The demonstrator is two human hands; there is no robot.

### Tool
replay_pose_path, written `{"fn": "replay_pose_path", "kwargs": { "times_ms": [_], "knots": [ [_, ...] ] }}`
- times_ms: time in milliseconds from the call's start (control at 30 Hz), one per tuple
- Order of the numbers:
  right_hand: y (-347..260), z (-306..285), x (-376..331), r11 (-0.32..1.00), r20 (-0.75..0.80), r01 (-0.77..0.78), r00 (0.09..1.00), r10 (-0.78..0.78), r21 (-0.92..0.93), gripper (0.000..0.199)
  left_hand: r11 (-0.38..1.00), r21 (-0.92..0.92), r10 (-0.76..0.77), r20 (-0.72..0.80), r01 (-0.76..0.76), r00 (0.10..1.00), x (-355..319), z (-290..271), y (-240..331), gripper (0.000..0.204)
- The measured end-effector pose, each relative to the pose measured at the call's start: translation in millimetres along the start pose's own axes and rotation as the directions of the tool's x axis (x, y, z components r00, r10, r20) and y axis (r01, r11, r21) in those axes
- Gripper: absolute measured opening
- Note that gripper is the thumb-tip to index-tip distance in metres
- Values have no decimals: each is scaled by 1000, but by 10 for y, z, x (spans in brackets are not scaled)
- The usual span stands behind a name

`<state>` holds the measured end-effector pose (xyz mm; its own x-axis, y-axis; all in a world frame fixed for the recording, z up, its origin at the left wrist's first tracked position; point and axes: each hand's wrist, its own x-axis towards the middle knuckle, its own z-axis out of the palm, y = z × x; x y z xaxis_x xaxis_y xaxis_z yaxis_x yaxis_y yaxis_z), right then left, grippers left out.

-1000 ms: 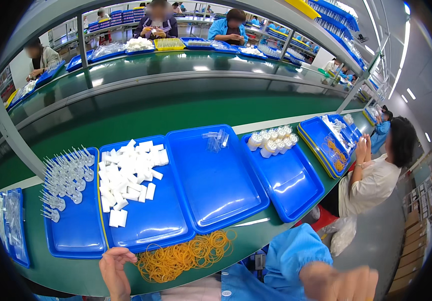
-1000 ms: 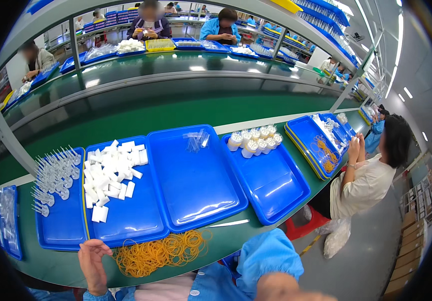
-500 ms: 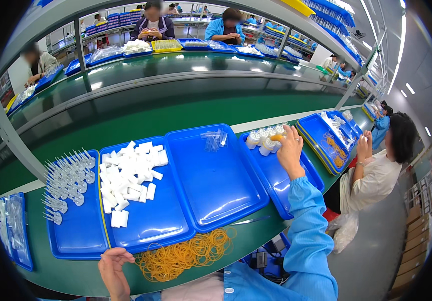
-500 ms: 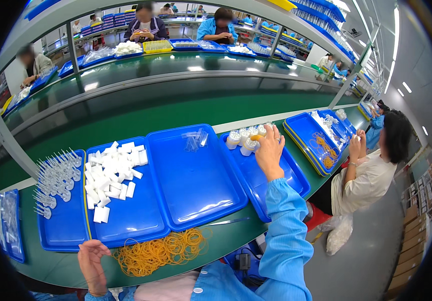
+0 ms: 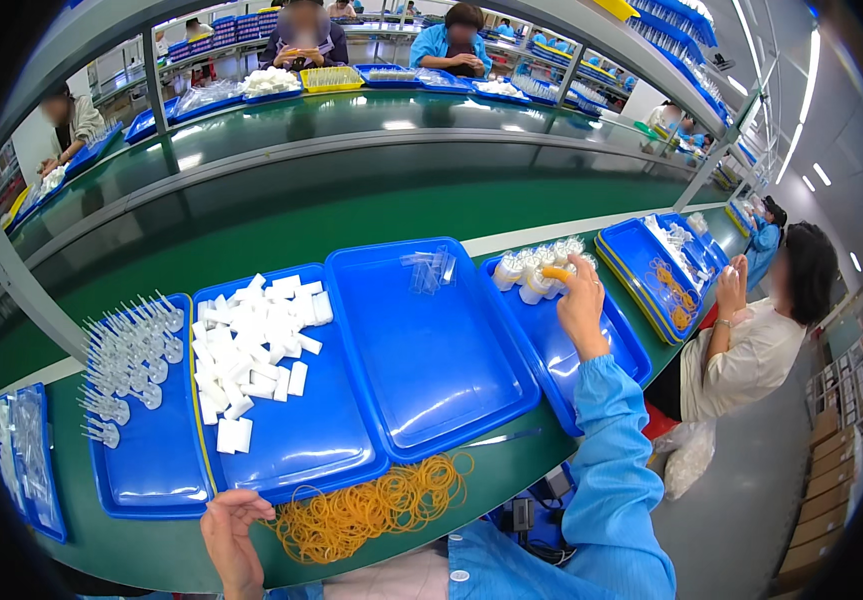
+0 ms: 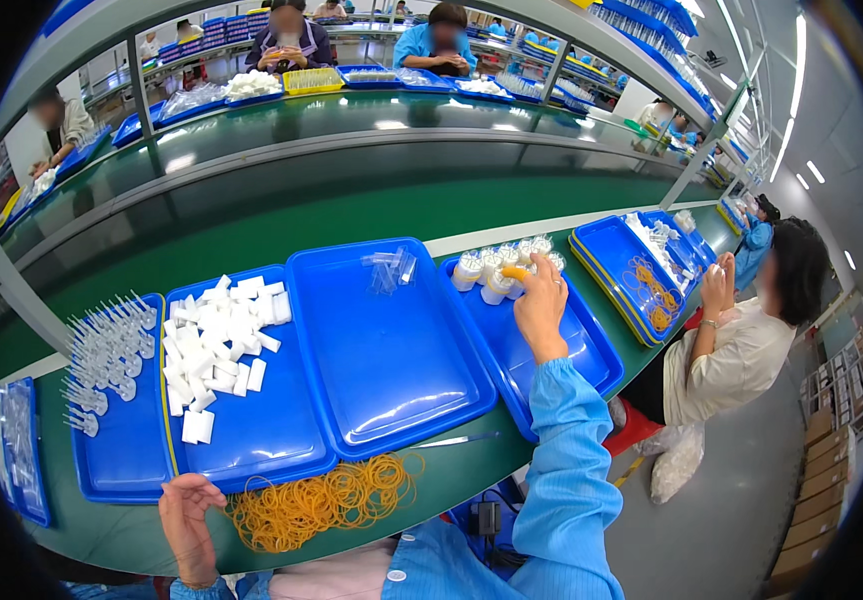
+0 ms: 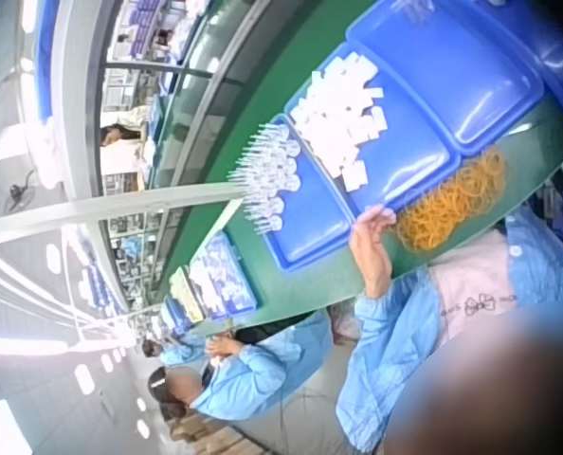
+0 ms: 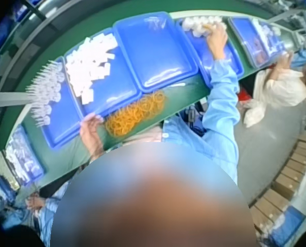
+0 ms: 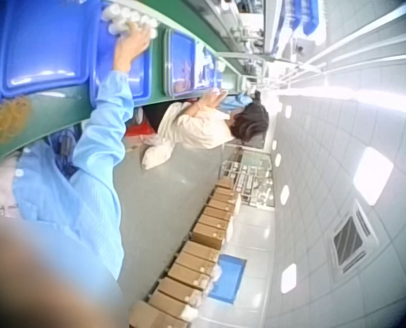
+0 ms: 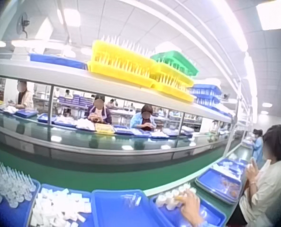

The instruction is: The person assembles small white plastic components by inserting them into clear cylindrical sleeves. They then secure the assembled units with yellow rubber bands and use yellow-handled scissors to trim excess material. The finished items are placed into a blue tray on the assembly line.

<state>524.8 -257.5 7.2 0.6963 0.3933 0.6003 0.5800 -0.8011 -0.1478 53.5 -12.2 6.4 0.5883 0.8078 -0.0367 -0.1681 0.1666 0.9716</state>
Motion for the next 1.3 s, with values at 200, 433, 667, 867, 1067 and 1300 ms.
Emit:
{"fn": "replay_pose_path", "kwargs": {
  "times_ms": [200,433,667,867,1067,1300],
  "knots": [
    [120,52,154,1000,31,23,999,-23,13,35,999,-36,34,-3,-34,999,-41,-73,58,50],
    [-782,-141,226,876,-112,193,981,-160,441,41,998,-38,44,-18,-45,999,-73,-295,54,51],
    [-1543,474,387,844,166,250,916,-365,475,37,993,-69,91,0,-91,996,-116,-316,84,52],
    [-1179,1225,431,900,258,166,923,-286,404,38,990,-104,93,-59,-98,994,-188,-536,79,52],
    [-1286,243,-46,770,492,-107,822,-288,629,36,991,-82,95,-128,-106,987,-204,-640,34,50],
    [-1105,39,-102,753,456,-182,873,-172,633,36,989,-93,108,-48,-112,993,-146,-527,77,50]
  ]
}}
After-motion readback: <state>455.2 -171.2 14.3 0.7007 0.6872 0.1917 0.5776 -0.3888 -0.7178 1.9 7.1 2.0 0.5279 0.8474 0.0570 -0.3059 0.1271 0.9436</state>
